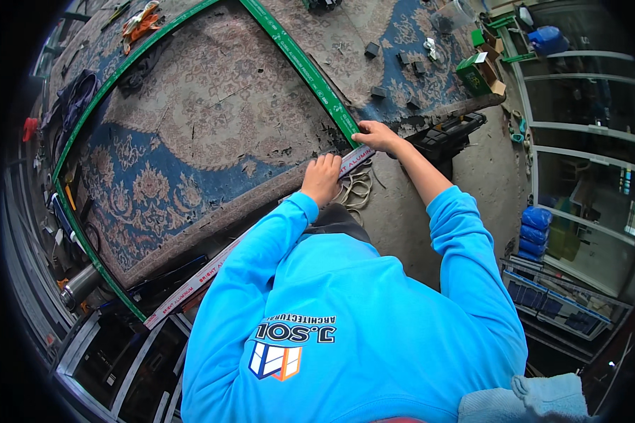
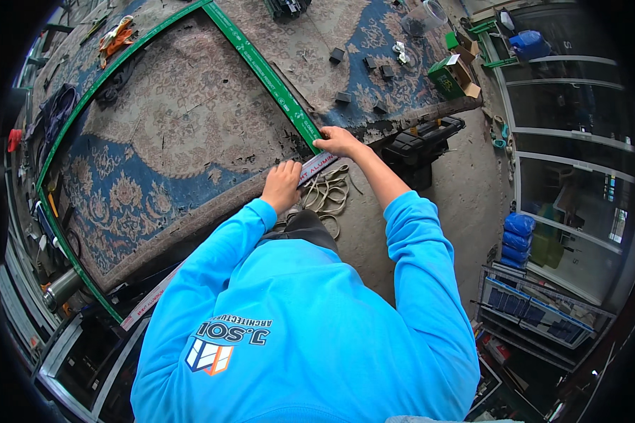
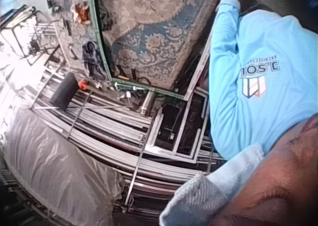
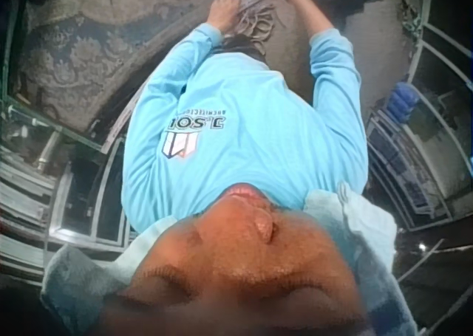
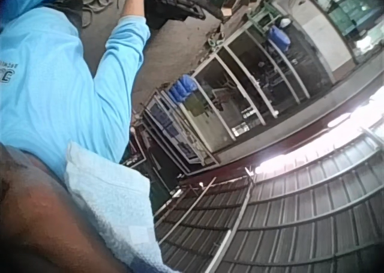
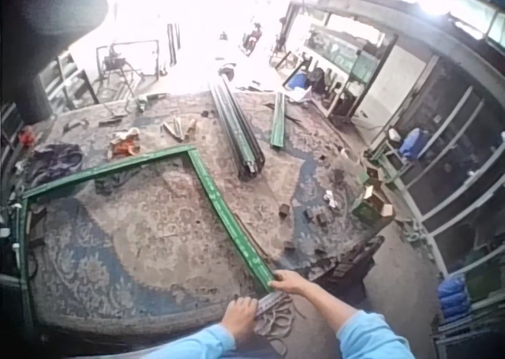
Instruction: The person aligns aluminum frame profiles, inserts corner connectors into the profile ends, and fastens the frame pieces together using a screwdriver.
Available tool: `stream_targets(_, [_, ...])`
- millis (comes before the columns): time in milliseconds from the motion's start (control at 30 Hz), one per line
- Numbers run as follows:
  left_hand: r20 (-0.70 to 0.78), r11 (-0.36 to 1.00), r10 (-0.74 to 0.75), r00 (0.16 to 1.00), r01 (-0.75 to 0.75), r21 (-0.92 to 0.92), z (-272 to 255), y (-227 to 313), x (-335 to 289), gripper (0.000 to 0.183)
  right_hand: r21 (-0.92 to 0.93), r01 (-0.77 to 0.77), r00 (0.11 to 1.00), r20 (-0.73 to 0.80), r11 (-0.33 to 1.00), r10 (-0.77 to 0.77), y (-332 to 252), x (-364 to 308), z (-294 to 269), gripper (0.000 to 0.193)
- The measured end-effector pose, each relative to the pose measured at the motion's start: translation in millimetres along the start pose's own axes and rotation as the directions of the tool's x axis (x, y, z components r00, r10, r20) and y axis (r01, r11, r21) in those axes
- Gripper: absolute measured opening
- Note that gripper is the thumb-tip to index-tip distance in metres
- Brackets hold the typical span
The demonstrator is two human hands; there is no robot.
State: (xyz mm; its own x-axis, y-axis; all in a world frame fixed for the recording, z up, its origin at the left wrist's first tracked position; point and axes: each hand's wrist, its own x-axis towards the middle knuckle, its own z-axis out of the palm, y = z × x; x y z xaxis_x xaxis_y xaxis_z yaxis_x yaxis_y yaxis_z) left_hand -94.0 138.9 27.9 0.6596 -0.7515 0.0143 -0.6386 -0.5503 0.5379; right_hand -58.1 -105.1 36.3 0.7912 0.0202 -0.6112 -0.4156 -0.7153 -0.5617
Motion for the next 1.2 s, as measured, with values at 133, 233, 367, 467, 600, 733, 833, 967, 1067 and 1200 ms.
stream_targets(133, [0.009, 1.0, -0.026, 1.0, 0.027, -0.015, -6.9, -23.9, 20.1, 0.056, -0.031, -0.062, 0.896, -0.441, 0.998, 0.042, -6.4, -14.6, 10.2, 0.041])
stream_targets(233, [-0.058, 0.977, -0.052, 0.997, 0.039, -0.208, -19.2, -42.7, 42.4, 0.053, 0.161, -0.209, 0.902, -0.35, 0.965, 0.254, 33.8, -37.7, 29.2, 0.04])
stream_targets(367, [-0.101, 0.976, 0.213, 0.972, -0.216, -0.022, -37.2, -63.9, 102.3, 0.058, 0.714, -0.207, 0.88, -0.163, 0.669, 0.446, 34.2, -48.4, 73.6, 0.028])
stream_targets(467, [0.021, 0.823, 0.493, 0.87, -0.474, 0.314, -18.1, -69.6, 146.9, 0.063, 0.768, -0.095, 0.831, -0.289, 0.633, 0.475, 10.0, -32.0, 102.7, 0.038])
stream_targets(600, [0.409, 0.763, 0.458, 0.789, -0.585, 0.274, -18.3, -57.7, 188.2, 0.066, 0.752, -0.105, 0.732, -0.384, 0.65, 0.563, -9.0, -20.2, 108.5, 0.044])
stream_targets(733, [0.464, 0.746, 0.587, 0.663, -0.666, 0.008, -36.3, -48.8, 205.7, 0.055, 0.808, 0.254, 0.703, -0.532, 0.532, 0.472, -10.4, -13.6, 113.9, 0.028])
stream_targets(833, [0.484, 0.772, 0.593, 0.643, -0.624, -0.117, -56.4, -49.3, 200.0, 0.054, 0.958, 0.27, 0.875, -0.286, 0.097, 0.39, -36.5, -36.0, 93.7, 0.025])
stream_targets(967, [0.43, 0.717, 0.673, 0.602, -0.672, -0.183, -68.2, -35.5, 207.4, 0.053, 0.951, 0.308, 0.921, -0.289, -0.035, 0.261, -30.5, -53.4, 82.5, 0.017])
stream_targets(1067, [0.479, 0.728, 0.649, 0.591, -0.666, -0.166, -69.9, -32.4, 207.9, 0.056, 0.952, 0.286, 0.936, -0.253, -0.111, 0.244, -27.0, -60.5, 83.7, 0.015])
stream_targets(1200, [0.463, 0.708, 0.678, 0.57, -0.676, -0.204, -72.0, -32.4, 207.3, 0.058, 0.949, 0.273, 0.945, -0.234, -0.157, 0.227, -29.9, -57.9, 82.8, 0.013])
